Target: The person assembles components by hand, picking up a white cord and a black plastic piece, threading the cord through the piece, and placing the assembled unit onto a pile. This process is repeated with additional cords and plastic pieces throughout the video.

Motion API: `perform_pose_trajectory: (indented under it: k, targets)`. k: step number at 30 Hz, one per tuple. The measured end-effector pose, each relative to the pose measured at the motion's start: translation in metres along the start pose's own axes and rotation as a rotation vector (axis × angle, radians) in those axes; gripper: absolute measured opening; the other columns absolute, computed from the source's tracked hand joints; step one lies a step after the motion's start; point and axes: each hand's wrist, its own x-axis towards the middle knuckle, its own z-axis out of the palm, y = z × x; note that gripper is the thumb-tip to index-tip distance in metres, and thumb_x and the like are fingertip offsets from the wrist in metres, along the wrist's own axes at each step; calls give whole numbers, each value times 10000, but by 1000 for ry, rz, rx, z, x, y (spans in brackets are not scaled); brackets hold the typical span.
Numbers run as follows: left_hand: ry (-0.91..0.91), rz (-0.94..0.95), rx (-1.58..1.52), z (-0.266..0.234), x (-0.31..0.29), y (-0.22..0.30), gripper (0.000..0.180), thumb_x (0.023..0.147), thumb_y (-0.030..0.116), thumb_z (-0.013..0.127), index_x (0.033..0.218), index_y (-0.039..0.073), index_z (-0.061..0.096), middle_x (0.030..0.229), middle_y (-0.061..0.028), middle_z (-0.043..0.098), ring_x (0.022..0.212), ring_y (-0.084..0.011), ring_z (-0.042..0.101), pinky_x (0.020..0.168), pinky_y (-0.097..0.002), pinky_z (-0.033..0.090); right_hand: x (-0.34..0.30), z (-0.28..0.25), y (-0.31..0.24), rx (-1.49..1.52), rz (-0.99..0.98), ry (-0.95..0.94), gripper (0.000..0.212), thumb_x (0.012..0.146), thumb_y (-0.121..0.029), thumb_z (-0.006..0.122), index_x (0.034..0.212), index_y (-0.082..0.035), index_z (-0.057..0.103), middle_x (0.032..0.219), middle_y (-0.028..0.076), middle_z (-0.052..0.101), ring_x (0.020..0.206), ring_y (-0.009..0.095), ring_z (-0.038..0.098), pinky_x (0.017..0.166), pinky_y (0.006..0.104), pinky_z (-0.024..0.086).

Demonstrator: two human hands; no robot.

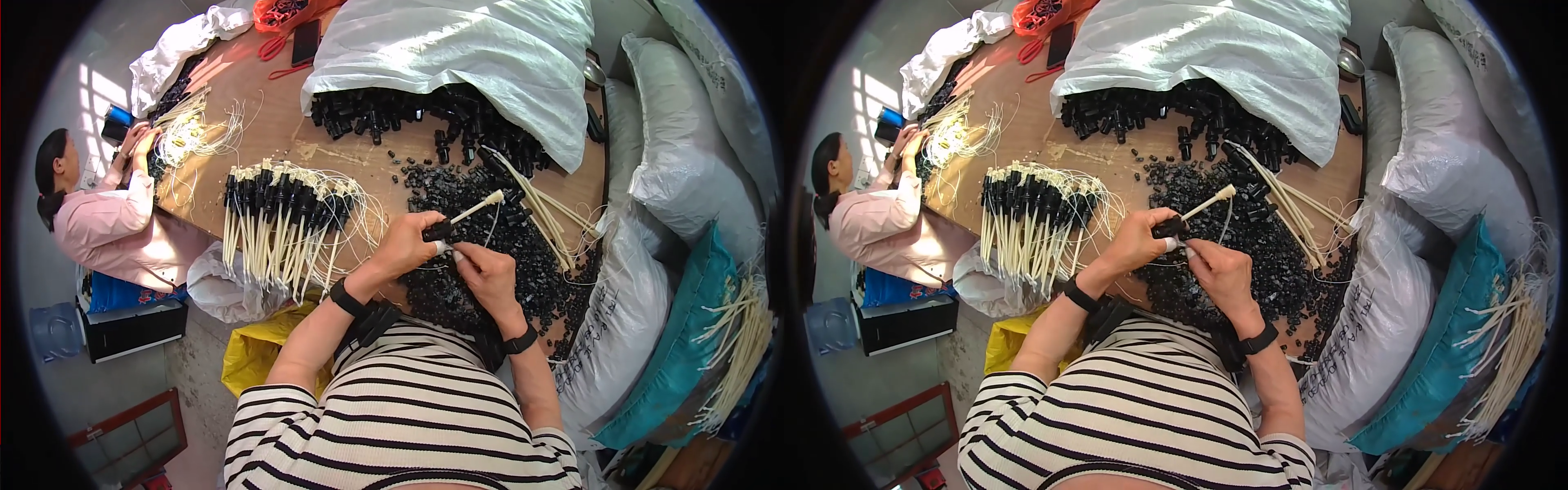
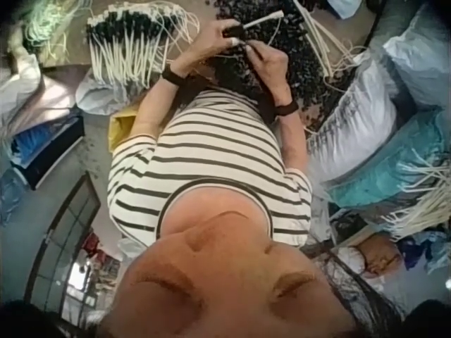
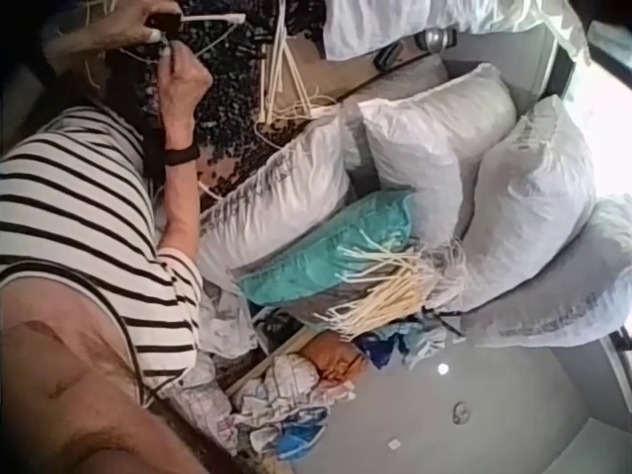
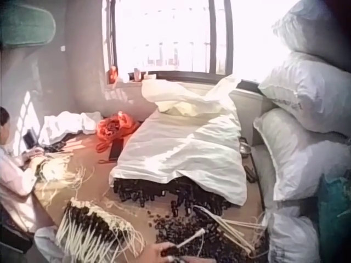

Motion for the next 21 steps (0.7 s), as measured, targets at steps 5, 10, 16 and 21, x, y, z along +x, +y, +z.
perform_pose_trajectory:
  k: [5,10,16,21]
  targets:
    - [99,223,476,-6,-8,-7,362,746,-27,555,1097,45,604,917,-163,609,884,-358,597,776,-405,474,8,-5,-8,-125,209,-25,96,805,-100,658,889,-72,695,628,108,622,522,231,620,491,312,464]
    - [70,246,532,-4,-11,-2,343,743,-15,549,1076,44,607,914,-156,613,914,-359,591,803,-426,468,7,1,-6,-85,211,-29,108,792,-90,659,892,-73,697,637,104,628,526,224,622,497,308,465]
    - [23,324,509,1,-10,-7,361,737,-23,557,1089,47,600,904,-158,618,940,-355,587,820,-423,464,9,4,-6,4,298,-75,109,801,-89,666,906,-67,688,584,97,586,499,225,590,482,321,444]
    - [-166,173,468,0,-10,11,442,721,23,617,1158,63,564,850,-134,633,822,-344,624,739,-410,493,8,1,-6,-28,33,-250,58,868,-65,585,922,-44,585,768,145,626,631,341,622,530,408,479]
